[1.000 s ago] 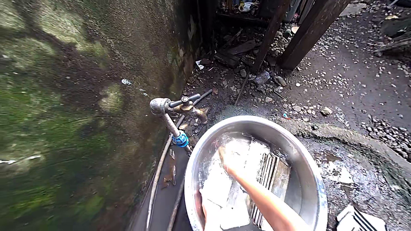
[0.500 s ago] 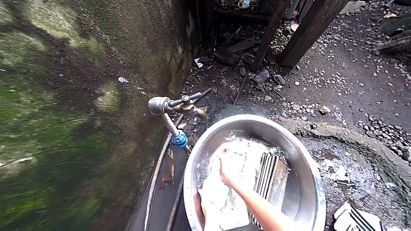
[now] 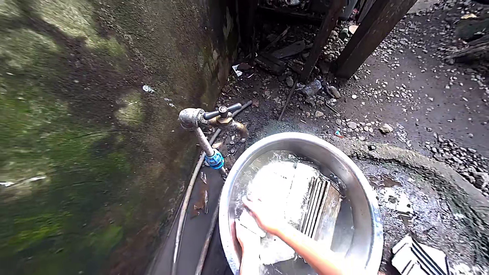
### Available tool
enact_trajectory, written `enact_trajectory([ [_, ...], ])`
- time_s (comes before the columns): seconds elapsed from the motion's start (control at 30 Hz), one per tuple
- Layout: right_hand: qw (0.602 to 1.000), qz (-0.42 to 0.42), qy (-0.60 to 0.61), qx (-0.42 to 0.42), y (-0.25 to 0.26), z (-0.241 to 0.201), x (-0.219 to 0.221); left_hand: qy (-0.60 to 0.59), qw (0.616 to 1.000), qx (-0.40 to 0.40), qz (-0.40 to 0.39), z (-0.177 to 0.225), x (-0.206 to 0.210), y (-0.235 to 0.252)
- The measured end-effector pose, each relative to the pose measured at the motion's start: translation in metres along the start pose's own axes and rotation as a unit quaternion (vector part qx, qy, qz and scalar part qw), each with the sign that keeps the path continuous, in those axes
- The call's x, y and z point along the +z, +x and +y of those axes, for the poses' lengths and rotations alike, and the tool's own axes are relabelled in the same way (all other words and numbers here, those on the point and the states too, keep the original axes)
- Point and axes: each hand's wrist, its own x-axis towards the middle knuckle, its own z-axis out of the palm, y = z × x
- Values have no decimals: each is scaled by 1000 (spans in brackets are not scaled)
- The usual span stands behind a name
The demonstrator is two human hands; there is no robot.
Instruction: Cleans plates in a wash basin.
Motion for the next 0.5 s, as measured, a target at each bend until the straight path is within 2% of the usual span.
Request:
enact_trajectory([
  [0.1, 994, 6, 37, -100, -51, -9, 15, 38, 998, 10, 54, 0, 5, -7],
  [0.2, 990, 31, 22, -138, -73, 5, 22, 67, 996, -2, 53, -3, 5, -15],
  [0.3, 993, 31, -1, -112, -44, -4, 21, 61, 998, -2, 20, -7, 2, -10],
  [0.43, 1000, 2, 24, 4, 6, -23, 24, 17, 1000, -19, -8, -7, -7, 5],
  [0.5, 999, 23, 29, -2, -5, -23, 26, 8, 999, -30, 9, -1, -3, 6],
])
